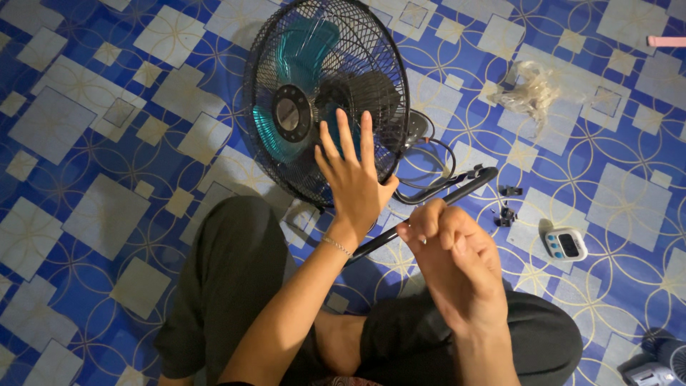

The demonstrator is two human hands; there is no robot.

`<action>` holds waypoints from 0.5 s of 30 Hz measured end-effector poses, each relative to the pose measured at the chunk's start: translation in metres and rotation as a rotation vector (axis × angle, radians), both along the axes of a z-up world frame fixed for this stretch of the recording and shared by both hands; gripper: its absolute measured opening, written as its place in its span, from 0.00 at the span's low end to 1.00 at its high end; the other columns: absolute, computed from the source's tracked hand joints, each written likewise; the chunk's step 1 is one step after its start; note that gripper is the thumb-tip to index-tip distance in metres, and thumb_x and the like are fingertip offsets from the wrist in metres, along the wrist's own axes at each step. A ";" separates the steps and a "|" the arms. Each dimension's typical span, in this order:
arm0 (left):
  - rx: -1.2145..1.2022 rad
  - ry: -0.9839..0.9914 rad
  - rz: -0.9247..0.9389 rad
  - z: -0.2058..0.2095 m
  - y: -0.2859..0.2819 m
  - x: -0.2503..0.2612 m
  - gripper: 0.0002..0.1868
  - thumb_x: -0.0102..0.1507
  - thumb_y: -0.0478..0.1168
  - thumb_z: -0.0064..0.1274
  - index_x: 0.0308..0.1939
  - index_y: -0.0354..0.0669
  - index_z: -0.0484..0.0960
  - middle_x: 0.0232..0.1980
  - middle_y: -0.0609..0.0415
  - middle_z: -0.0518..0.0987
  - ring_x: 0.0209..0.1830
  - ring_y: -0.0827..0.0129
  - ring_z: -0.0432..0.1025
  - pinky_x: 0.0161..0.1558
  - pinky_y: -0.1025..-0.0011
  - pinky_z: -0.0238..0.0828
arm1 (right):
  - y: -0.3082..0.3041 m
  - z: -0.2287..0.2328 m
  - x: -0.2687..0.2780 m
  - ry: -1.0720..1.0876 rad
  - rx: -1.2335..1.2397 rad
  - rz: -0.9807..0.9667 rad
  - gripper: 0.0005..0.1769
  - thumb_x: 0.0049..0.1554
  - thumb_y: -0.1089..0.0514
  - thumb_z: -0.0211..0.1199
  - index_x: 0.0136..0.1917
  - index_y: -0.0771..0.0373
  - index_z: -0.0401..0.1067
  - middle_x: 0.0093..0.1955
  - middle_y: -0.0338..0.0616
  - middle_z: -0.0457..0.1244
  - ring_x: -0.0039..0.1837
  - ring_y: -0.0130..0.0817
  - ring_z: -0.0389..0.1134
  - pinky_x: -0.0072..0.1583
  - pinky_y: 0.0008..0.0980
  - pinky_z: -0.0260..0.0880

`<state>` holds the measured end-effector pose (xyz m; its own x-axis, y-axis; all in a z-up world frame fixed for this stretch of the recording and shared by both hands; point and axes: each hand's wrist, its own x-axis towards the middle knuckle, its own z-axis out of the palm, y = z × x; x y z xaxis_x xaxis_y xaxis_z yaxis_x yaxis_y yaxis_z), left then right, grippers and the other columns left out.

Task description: The person disassembles an electric fan by removing the front grille and then reassembles it. They use a screwdriver to loosen and tighten screws on the fan's stand and grille.

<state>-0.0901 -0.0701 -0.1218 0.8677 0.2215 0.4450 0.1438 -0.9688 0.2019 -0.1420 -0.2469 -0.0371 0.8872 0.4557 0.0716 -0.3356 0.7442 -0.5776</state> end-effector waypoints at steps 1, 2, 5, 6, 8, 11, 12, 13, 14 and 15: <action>0.003 0.000 0.002 0.000 0.000 0.000 0.66 0.45 0.56 0.74 0.80 0.44 0.53 0.81 0.33 0.48 0.78 0.29 0.46 0.70 0.30 0.52 | 0.001 0.000 0.001 0.005 0.007 0.004 0.14 0.66 0.51 0.63 0.47 0.61 0.65 0.53 0.45 0.57 0.61 0.37 0.58 0.74 0.48 0.56; 0.007 0.000 0.005 0.001 0.000 0.000 0.66 0.45 0.57 0.74 0.80 0.44 0.53 0.81 0.33 0.48 0.79 0.29 0.46 0.70 0.30 0.52 | 0.001 0.001 0.001 0.010 0.013 0.009 0.14 0.67 0.51 0.63 0.47 0.61 0.65 0.53 0.45 0.57 0.61 0.38 0.58 0.74 0.47 0.56; 0.003 0.003 0.004 0.007 -0.002 0.000 0.66 0.45 0.57 0.74 0.80 0.44 0.52 0.81 0.32 0.47 0.79 0.29 0.46 0.71 0.30 0.51 | 0.000 -0.001 0.000 0.022 0.015 0.020 0.14 0.66 0.52 0.63 0.46 0.61 0.64 0.52 0.45 0.57 0.62 0.39 0.59 0.73 0.46 0.56; 0.000 0.004 0.002 0.009 -0.002 0.000 0.66 0.46 0.57 0.74 0.80 0.44 0.52 0.81 0.32 0.47 0.79 0.29 0.45 0.71 0.30 0.51 | -0.001 -0.003 0.000 0.025 0.013 0.023 0.14 0.66 0.52 0.63 0.45 0.61 0.64 0.52 0.45 0.57 0.62 0.39 0.59 0.73 0.45 0.56; -0.025 0.000 -0.007 0.014 -0.001 0.000 0.66 0.47 0.57 0.73 0.81 0.45 0.50 0.81 0.32 0.47 0.79 0.29 0.45 0.72 0.30 0.48 | 0.000 -0.012 0.006 0.011 -0.003 -0.014 0.12 0.67 0.53 0.62 0.47 0.61 0.65 0.53 0.44 0.57 0.62 0.38 0.59 0.74 0.47 0.58; -0.168 0.046 -0.076 0.013 0.007 -0.009 0.69 0.46 0.63 0.73 0.79 0.41 0.48 0.81 0.31 0.46 0.80 0.31 0.42 0.70 0.29 0.41 | 0.006 -0.038 0.032 0.035 -0.224 -0.125 0.09 0.66 0.55 0.61 0.54 0.61 0.66 0.57 0.43 0.59 0.66 0.38 0.60 0.73 0.45 0.59; -0.232 0.068 -0.109 0.010 0.015 -0.012 0.71 0.45 0.65 0.73 0.78 0.38 0.47 0.80 0.30 0.46 0.79 0.31 0.41 0.69 0.29 0.38 | 0.010 -0.049 0.046 0.048 -0.328 -0.173 0.10 0.65 0.56 0.61 0.57 0.60 0.66 0.59 0.43 0.60 0.68 0.37 0.60 0.72 0.44 0.59; -0.342 -0.025 -0.107 0.005 0.023 -0.018 0.65 0.52 0.62 0.70 0.79 0.37 0.47 0.82 0.32 0.47 0.82 0.35 0.43 0.74 0.35 0.40 | 0.012 -0.060 0.057 0.069 -0.424 -0.174 0.15 0.64 0.54 0.60 0.61 0.60 0.65 0.63 0.45 0.60 0.69 0.39 0.60 0.72 0.44 0.60; -0.448 -0.120 -0.102 -0.003 0.035 -0.026 0.59 0.58 0.58 0.67 0.81 0.37 0.47 0.83 0.33 0.48 0.84 0.39 0.44 0.78 0.40 0.41 | 0.014 -0.071 0.067 0.087 -0.517 -0.172 0.19 0.64 0.52 0.58 0.66 0.59 0.64 0.68 0.46 0.60 0.71 0.41 0.60 0.71 0.44 0.61; -0.552 -0.217 -0.098 -0.013 0.049 -0.032 0.53 0.65 0.54 0.63 0.82 0.36 0.47 0.85 0.35 0.49 0.86 0.43 0.45 0.83 0.45 0.43 | 0.017 -0.082 0.075 0.105 -0.610 -0.170 0.24 0.63 0.50 0.57 0.70 0.59 0.62 0.72 0.48 0.60 0.73 0.42 0.60 0.70 0.44 0.62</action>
